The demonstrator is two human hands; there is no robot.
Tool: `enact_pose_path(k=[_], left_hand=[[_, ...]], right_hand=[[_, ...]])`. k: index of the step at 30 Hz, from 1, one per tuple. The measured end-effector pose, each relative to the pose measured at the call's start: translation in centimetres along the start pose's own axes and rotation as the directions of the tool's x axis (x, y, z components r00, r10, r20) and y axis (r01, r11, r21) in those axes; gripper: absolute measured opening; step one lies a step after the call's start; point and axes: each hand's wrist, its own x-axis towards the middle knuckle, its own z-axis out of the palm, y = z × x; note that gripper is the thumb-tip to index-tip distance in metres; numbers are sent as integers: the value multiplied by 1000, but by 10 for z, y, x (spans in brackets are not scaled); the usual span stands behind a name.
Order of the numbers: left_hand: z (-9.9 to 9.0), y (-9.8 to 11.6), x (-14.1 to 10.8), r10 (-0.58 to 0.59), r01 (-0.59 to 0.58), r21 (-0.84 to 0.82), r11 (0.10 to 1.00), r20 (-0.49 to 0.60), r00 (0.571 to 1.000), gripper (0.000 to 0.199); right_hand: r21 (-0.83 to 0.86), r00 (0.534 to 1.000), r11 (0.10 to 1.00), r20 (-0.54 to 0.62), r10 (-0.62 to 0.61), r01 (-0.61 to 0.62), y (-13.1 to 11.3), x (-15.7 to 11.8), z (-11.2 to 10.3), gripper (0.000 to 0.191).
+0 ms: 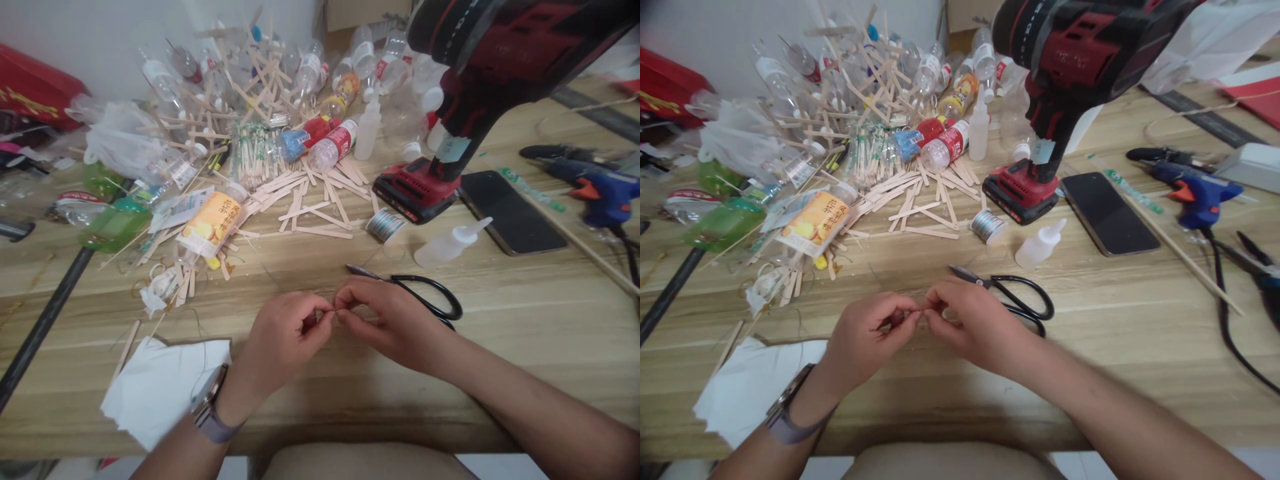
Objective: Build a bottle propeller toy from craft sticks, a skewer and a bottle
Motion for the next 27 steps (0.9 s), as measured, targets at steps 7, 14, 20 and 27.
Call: enact_pose_path(k=[7,14,20,27], left_hand=[[1,1,0,7,-6,31,999,-32,999,11],[2,1,-2,-7,8,22,1000,-39,999,12],[1,2,0,-91,91,-45,995,8,996,12],[0,3,0,-280,317,-255,913,172,945,13]], right_hand=[[-2,1000,1000,2,3,-3,1,-1,-1,13],[-44,1000,999,-12,-9,8,0,0,0,13],[-89,999,995,-14,-51,49,1,1,1,14],[-98,997,993,-14,-71,70,2,-1,2,14]])
